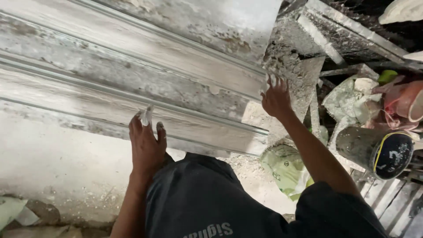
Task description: Applying plaster mixture and reinforcement fibers to decorative trim molds.
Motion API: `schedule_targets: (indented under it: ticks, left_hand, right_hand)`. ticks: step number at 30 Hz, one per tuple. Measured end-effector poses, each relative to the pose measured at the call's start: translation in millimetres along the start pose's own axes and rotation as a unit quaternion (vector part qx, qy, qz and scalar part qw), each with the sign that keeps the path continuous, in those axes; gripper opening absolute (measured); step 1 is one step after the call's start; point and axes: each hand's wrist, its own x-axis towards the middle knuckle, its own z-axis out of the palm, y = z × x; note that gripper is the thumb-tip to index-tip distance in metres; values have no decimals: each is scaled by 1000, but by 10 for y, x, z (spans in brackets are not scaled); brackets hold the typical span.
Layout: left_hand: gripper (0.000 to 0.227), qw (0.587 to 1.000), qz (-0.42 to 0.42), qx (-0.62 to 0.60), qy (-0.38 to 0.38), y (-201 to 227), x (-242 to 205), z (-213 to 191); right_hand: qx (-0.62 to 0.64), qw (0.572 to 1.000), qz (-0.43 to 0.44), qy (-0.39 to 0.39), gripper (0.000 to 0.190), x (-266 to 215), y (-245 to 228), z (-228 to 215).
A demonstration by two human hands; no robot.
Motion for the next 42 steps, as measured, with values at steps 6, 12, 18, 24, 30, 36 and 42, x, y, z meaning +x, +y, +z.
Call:
schedule_targets:
  ticks: [6,12,18,24,30,36,42]
  left_hand:
    - [52,999,-14,52,2,202,-86,56]
    - [55,995,-55,75,28,154,-255,-131]
    - [59,993,-74,81,38,-216,-431,-244]
    - [55,986,-75,118,87,-951,-605,-569]
    - [35,980,-172,9,99,-1962,-425,-1292]
    - [41,978,-113,72,160,-3458,-107,-2621]
    - [55,974,-127,88,165,-4246,172,-4214]
  right_hand:
    - [-94,994,-61,-12,50,-347,550,27]
    - [-204,959,-184,-64,59,11,376,-145]
    - [-175,944,-278,-31,67,793,-715,-533]
    - [-115,908,-384,120,67,1640,-2158,-963]
    - [-95,912,-390,81,53,2527,-3775,-1511]
    - [-82,910,-387,127,52,3443,-5500,-2042]
    - [-113,880,-412,207,57,4247,-6934,-2472]
